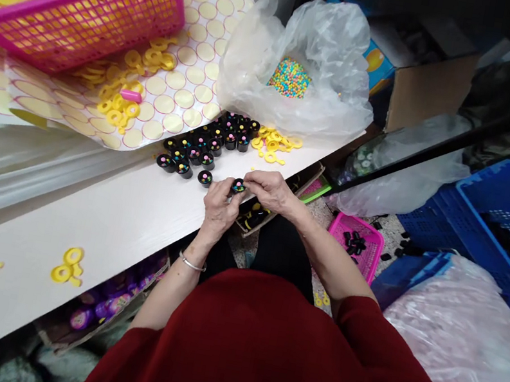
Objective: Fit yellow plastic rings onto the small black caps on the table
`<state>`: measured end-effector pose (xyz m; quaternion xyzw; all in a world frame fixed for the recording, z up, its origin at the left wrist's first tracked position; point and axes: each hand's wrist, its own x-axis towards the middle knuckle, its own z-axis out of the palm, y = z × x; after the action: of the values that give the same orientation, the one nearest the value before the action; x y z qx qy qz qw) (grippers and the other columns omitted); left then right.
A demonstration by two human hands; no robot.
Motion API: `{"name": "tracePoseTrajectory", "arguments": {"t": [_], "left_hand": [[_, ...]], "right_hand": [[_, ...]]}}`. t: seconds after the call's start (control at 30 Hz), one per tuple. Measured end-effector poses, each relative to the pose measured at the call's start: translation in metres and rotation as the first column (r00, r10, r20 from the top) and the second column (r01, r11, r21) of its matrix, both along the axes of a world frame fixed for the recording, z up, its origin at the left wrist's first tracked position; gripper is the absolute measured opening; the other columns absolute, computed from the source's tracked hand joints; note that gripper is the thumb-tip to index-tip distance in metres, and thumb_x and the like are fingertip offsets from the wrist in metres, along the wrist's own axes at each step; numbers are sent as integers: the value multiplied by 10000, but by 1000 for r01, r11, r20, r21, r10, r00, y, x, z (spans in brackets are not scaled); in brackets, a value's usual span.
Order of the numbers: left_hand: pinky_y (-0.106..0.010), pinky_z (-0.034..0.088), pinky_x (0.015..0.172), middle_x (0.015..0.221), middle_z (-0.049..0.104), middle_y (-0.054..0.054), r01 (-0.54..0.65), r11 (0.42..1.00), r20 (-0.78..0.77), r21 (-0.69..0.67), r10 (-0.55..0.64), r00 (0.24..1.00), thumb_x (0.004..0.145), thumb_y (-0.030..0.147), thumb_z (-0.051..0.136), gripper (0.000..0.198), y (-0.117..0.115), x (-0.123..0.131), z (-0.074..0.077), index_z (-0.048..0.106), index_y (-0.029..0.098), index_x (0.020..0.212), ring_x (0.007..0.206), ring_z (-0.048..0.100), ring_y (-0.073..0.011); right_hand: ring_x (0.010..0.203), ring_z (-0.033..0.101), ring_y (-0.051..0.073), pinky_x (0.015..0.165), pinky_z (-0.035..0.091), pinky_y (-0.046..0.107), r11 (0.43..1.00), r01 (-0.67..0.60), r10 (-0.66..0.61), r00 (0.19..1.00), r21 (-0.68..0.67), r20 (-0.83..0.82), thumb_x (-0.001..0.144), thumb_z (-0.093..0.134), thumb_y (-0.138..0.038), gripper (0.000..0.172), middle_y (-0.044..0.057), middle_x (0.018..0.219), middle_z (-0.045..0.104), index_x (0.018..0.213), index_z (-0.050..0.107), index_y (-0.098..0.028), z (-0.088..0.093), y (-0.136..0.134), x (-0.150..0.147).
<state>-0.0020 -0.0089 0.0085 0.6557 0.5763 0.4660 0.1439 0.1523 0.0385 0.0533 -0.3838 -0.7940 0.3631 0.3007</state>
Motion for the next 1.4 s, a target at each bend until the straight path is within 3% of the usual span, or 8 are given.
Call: {"name": "tracePoseTrajectory", "arguments": {"t": [0.33, 0.47, 0.8, 1.0, 1.1, 1.2, 1.3, 1.4], "left_hand": [[-278, 430, 689, 678, 605, -2, -19, 999, -26, -40, 18, 999, 767, 314, 657, 153, 2, 1, 2, 629, 197, 862, 675, 518, -157], [-281, 433, 678, 657, 585, 0, -17, 999, -23, -51, 16, 1000, 754, 322, 647, 157, 5, 0, 0, 630, 193, 843, 669, 513, -161], [-330, 475, 781, 864, 692, -59, 38, 999, -44, -25, -39, 998, 784, 359, 579, 270, 12, -6, -4, 668, 181, 967, 792, 605, -189], [-341, 480, 781, 839, 682, -71, 28, 999, -52, -38, -30, 998, 778, 386, 602, 299, 12, -3, -2, 671, 161, 963, 785, 608, -194], [-338, 484, 790, 839, 675, -68, 8, 999, -14, -52, -9, 1000, 759, 397, 629, 315, 12, -1, -3, 673, 161, 963, 791, 607, -190], [-330, 486, 803, 848, 673, -58, -8, 997, 32, -74, 11, 999, 747, 401, 643, 312, 12, 0, -5, 678, 170, 955, 796, 603, -179], [-321, 491, 783, 837, 664, -48, -19, 995, 84, -97, 28, 996, 727, 411, 664, 343, 12, 0, -6, 677, 168, 969, 772, 597, -168], [-315, 492, 765, 821, 656, -42, -21, 993, 120, -112, 35, 992, 713, 411, 675, 361, 12, -1, -6, 677, 163, 975, 744, 588, -160]], "right_hand": [[670, 473, 116, 665, 377, 236, 978, 171, -184, 977, -117, -111, 828, 523, -275, 184, -6, 681, 538, 779, 635, -139, -7, 0, -9], [689, 482, 119, 687, 380, 246, 968, 214, -222, 974, -133, -53, 842, 553, -319, 256, 6, 688, 530, 692, 647, -133, -3, -4, -20], [702, 526, 113, 682, 403, 223, 883, 373, -412, 906, -284, -92, 790, 562, -214, 190, -1, 695, 568, 698, 716, -154, -9, -7, -34], [712, 564, 130, 677, 422, 233, 860, 321, -443, 855, -397, -268, 735, 605, -253, 165, 12, 699, 637, 729, 715, -129, -16, 0, -30], [741, 569, 141, 727, 431, 254, 870, 399, -475, 838, -290, -269, 771, 567, -267, 208, 36, 752, 645, 764, 707, -113, -16, 7, -12], [805, 569, 160, 787, 422, 275, 862, 499, -505, 861, -94, -61, 794, 528, -200, 200, 74, 830, 623, 788, 702, -101, -15, 14, 4], [860, 576, 176, 808, 426, 281, 873, 487, -482, 865, 0, 142, 803, 527, -173, 200, 87, 922, 605, 899, 694, -118, -14, 18, 10], [918, 581, 207, 795, 435, 302, 835, 547, -541, 793, 65, 282, 850, 493, -199, 221, 105, 1036, 592, 974, 671, -153, -10, 18, 9]]}}
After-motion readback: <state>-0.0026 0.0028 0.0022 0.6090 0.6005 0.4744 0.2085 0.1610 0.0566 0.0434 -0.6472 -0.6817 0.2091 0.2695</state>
